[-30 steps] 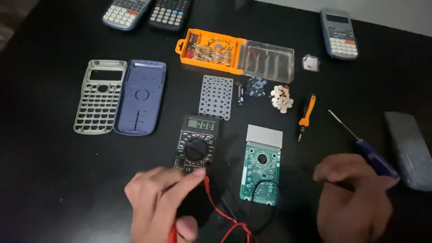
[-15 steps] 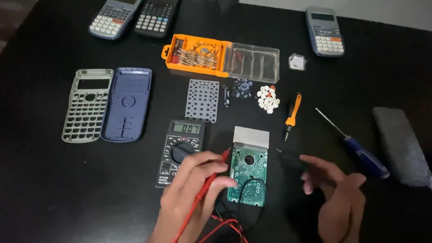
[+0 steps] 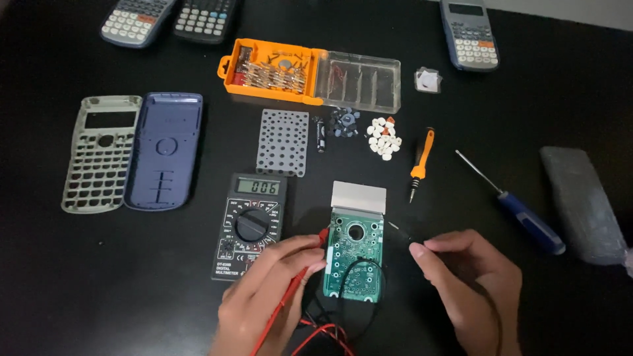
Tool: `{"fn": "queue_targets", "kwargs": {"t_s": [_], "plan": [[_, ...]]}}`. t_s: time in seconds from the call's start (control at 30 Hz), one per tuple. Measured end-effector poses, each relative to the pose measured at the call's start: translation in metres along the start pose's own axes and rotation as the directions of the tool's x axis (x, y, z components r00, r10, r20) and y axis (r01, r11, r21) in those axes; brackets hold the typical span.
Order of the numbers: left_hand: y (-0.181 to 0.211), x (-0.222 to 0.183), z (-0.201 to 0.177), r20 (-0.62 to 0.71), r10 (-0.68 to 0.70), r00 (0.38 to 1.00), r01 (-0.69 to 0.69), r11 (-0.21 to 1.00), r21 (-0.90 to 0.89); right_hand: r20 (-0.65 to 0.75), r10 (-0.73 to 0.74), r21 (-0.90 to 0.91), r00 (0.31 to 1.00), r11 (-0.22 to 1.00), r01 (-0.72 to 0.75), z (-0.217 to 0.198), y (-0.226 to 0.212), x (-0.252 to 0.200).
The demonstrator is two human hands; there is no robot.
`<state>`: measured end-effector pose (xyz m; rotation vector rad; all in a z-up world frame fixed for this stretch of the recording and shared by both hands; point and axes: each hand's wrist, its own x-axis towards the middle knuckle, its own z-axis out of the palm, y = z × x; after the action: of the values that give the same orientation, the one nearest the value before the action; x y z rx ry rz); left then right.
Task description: Testing and diagnosing a calculator circuit board using a digital multimeter on a repair bench.
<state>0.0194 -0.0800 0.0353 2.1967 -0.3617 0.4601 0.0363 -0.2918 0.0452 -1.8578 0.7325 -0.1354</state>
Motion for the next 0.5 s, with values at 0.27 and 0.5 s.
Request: {"fn": "queue_targets", "kwargs": {"t_s": [0.27, 0.5], "plan": [[-0.003, -0.001, 0.002, 0.001, 0.027, 1.0, -0.027, 0.998, -0.057, 0.029, -0.01, -0.004, 1.0, 1.0, 0.011, 0.016, -0.022, 0.001], [-0.006, 0.001, 0.003, 0.002, 0.059, 0.998, -0.058, 0.996, -0.063, 0.051, -0.016, -0.005, 0.999, 1.0, 0.017, 0.011, -0.035, 0.003]]}}
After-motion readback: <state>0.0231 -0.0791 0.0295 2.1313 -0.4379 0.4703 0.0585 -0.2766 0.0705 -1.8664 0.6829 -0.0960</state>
